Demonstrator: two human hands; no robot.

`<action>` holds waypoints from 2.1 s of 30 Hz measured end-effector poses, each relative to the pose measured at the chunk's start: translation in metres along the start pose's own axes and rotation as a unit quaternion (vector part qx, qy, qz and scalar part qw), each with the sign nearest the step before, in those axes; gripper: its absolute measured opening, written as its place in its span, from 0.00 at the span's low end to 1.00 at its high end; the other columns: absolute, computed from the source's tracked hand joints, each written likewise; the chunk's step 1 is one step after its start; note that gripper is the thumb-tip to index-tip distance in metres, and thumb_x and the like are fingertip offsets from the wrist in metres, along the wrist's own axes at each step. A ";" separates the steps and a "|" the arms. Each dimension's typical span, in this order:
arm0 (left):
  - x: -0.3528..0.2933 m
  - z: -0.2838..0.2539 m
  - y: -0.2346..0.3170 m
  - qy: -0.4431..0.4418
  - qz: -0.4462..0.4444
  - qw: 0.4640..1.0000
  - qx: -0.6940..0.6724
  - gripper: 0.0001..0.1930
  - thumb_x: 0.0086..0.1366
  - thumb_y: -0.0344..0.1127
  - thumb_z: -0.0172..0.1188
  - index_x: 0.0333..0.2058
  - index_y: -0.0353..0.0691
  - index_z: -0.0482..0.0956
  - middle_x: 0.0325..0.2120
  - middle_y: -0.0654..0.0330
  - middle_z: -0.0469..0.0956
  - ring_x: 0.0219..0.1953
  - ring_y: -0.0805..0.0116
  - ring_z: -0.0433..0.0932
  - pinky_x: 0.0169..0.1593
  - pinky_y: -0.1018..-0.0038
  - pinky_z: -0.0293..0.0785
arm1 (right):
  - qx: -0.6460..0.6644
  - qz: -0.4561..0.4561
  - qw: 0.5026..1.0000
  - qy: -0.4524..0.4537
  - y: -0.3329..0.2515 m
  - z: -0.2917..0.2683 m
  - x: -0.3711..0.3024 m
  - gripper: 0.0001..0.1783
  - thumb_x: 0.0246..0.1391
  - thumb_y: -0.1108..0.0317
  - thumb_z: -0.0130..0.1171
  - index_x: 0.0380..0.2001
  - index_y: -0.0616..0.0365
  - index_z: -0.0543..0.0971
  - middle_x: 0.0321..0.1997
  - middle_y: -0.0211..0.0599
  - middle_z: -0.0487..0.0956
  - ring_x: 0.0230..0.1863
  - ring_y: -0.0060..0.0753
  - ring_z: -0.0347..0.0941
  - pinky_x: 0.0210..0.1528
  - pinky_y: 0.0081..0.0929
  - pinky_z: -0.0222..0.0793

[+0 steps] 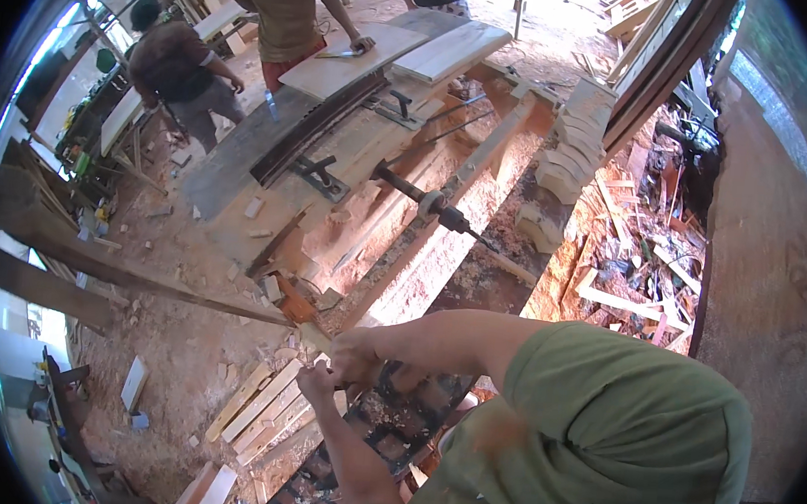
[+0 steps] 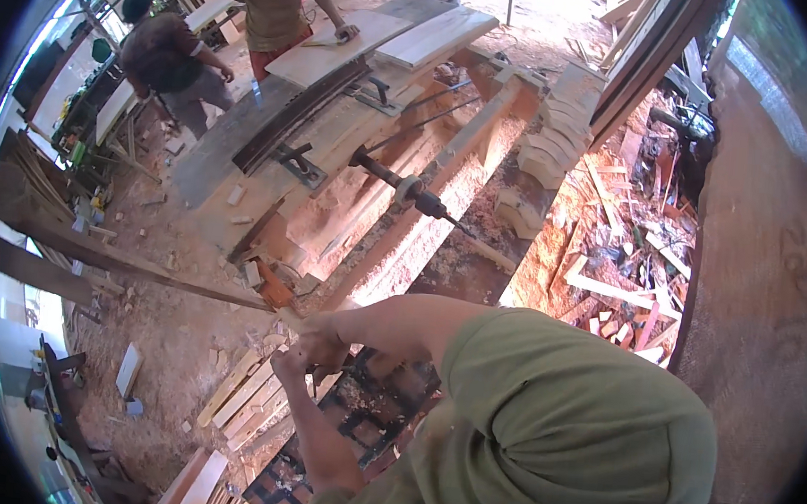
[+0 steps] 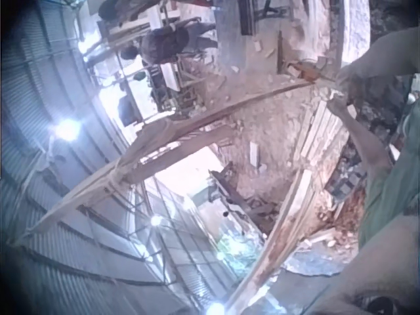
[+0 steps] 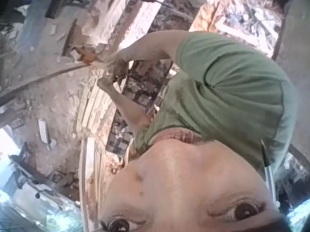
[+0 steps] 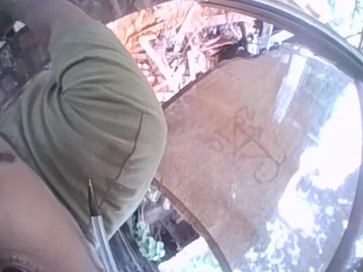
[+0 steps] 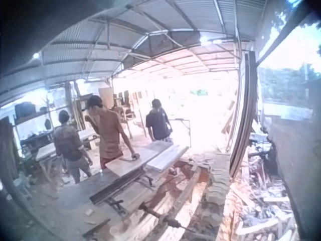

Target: The person drills a hole into a wooden block using a drill press and then secures a piece of wood to a workbench using a metal clamp.

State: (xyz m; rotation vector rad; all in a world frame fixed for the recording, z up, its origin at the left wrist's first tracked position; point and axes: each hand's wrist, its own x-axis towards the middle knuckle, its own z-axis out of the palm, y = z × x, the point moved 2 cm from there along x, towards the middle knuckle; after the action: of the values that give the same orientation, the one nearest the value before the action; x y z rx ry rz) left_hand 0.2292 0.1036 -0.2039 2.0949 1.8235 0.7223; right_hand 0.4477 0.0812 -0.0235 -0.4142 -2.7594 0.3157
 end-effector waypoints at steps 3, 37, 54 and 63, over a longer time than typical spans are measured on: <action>0.001 0.004 0.025 0.024 -0.182 0.970 -0.158 0.19 0.48 0.42 0.66 0.19 0.27 0.76 0.16 0.44 0.77 0.21 0.48 0.76 0.33 0.52 0.73 | 0.004 0.048 0.998 -0.051 0.004 0.017 -0.007 0.25 0.52 0.37 0.59 0.29 0.49 0.80 0.20 0.40 0.80 0.28 0.51 0.80 0.33 0.46 0.75; 0.000 -0.013 0.051 -0.016 -0.369 0.912 -0.177 0.24 0.54 0.43 0.59 0.36 0.20 0.76 0.38 0.36 0.78 0.41 0.40 0.77 0.51 0.53 0.71 | 0.072 0.401 0.913 0.024 -0.048 0.029 -0.022 0.31 0.57 0.38 0.54 0.34 0.60 0.79 0.30 0.47 0.82 0.36 0.51 0.81 0.39 0.45 0.75; 0.004 0.008 0.039 -0.031 -0.282 0.916 -0.285 0.13 0.53 0.32 0.68 0.22 0.25 0.77 0.19 0.56 0.79 0.20 0.68 0.74 0.27 0.68 0.70 | 0.606 0.161 0.730 -0.271 0.033 0.070 0.005 0.12 0.49 0.68 0.63 0.39 0.57 0.83 0.31 0.30 0.81 0.33 0.23 0.76 0.36 0.27 0.71; -0.002 -0.009 0.015 0.028 -0.318 0.906 -0.278 0.14 0.51 0.33 0.66 0.18 0.25 0.78 0.16 0.54 0.79 0.20 0.66 0.75 0.29 0.67 0.72 | 0.493 0.110 0.814 -0.285 0.016 0.065 0.029 0.13 0.53 0.71 0.61 0.43 0.61 0.77 0.32 0.34 0.80 0.35 0.26 0.72 0.41 0.31 0.69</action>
State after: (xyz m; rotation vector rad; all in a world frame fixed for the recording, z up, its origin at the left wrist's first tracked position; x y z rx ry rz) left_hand 0.2369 0.0982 -0.1891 1.0435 1.8716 0.9642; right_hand 0.4028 0.0941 -0.0793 -0.3686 -2.5401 2.0824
